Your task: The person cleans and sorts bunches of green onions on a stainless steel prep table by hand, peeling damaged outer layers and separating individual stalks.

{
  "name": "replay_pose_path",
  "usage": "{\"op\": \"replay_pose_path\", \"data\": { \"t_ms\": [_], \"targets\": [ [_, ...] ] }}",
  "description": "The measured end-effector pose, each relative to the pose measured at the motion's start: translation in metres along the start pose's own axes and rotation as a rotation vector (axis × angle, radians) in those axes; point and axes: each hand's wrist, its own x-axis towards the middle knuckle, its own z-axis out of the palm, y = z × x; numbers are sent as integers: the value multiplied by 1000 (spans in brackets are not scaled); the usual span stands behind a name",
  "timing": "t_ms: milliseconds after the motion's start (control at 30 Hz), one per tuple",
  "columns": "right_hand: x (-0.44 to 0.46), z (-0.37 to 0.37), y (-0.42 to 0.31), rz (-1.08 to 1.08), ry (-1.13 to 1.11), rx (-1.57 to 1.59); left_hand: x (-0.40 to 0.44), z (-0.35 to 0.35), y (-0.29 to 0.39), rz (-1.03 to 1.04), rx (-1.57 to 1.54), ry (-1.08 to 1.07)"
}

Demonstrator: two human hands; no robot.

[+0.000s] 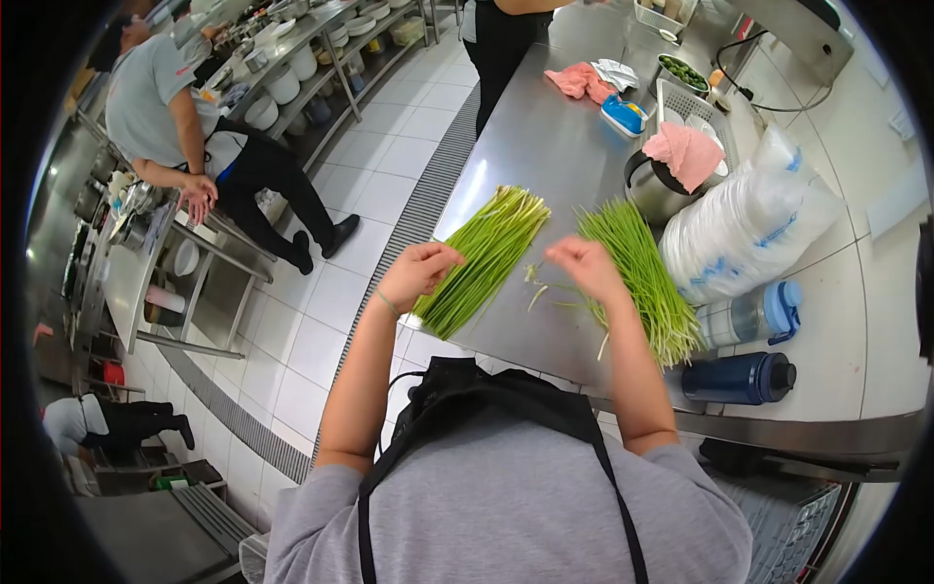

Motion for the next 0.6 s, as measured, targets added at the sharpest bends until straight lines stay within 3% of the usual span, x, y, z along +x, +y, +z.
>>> {"op": "replay_pose_path", "data": {
  "t_ms": [33, 100, 133, 200, 233, 300, 433, 500, 600],
  "targets": [
    [-2, 3, 7, 0, 1, 0, 2, -2, -3, 39, -54, 54],
    [-5, 9, 21, -207, -68, -604, 3, -5, -5, 47, -146, 97],
    [-2, 10, 24, -204, -64, -605, 6, -6, -7, 47, -144, 93],
    [16, 16, 25, -44, 164, -513, 12, -7, -13, 77, -195, 42],
    [26, 21, 26, -42, 171, -509, 13, -4, -11, 76, -189, 38],
    [50, 29, 28, -192, 413, -406, 13, 7, -7, 48, -159, 43],
    [84, 39, 28, -109, 491, -378, 12, 27, 0, 75, -89, 146],
    [94, 44, 27, 38, 293, -477, 11, 28, -1, 82, -69, 153],
    [100, 51, 29, 163, 328, -471, 13, 29, -5, 100, -52, 163]
  ]
}}
